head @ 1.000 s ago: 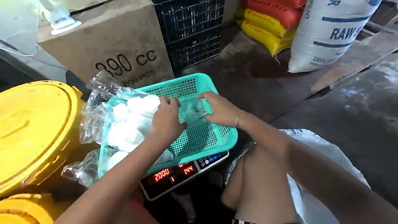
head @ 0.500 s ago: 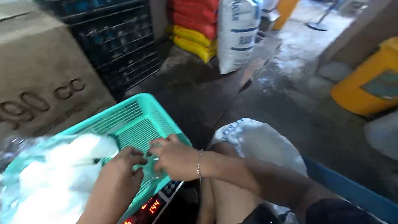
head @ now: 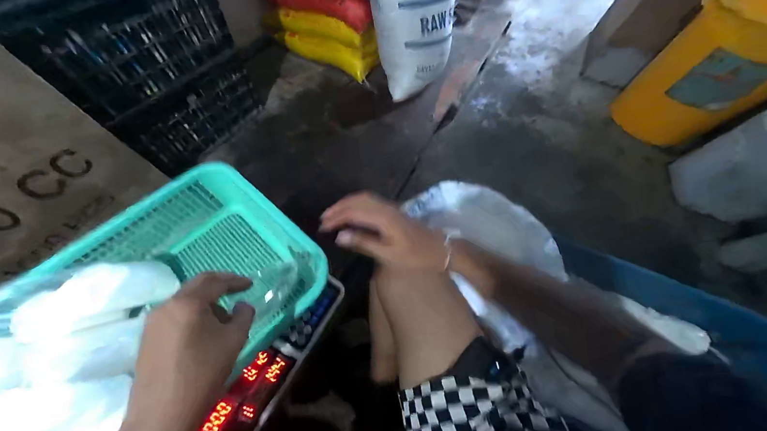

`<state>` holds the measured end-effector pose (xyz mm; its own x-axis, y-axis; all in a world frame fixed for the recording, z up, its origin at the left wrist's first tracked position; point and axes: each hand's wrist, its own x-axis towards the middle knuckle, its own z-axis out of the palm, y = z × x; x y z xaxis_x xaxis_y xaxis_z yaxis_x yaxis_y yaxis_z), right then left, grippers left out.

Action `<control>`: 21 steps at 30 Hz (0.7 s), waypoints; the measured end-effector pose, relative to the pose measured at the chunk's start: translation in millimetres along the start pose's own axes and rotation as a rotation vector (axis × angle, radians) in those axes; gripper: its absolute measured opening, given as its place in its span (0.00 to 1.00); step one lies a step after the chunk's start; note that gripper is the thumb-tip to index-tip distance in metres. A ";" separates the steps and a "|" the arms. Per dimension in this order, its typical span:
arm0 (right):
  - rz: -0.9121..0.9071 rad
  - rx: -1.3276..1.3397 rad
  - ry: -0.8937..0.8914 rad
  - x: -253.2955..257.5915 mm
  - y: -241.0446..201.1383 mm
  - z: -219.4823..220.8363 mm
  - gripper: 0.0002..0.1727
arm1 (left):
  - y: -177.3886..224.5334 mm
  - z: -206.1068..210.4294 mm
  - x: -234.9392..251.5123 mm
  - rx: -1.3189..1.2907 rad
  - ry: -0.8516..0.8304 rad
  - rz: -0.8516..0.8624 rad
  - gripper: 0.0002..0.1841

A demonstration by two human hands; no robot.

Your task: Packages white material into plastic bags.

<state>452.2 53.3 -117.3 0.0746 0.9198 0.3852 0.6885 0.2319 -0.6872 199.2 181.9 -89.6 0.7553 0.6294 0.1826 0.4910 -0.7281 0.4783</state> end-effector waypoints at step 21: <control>1.318 -0.553 -0.768 -204.2 124.3 -12.4 0.18 | -2.3 -1.3 10.2 -0.010 -0.095 -0.008 0.16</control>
<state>531.5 -109.6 -273.7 0.5497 0.3498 -0.7586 0.6159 -0.7832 0.0851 205.2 190.4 -87.8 0.7894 0.6063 0.0968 0.4933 -0.7202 0.4879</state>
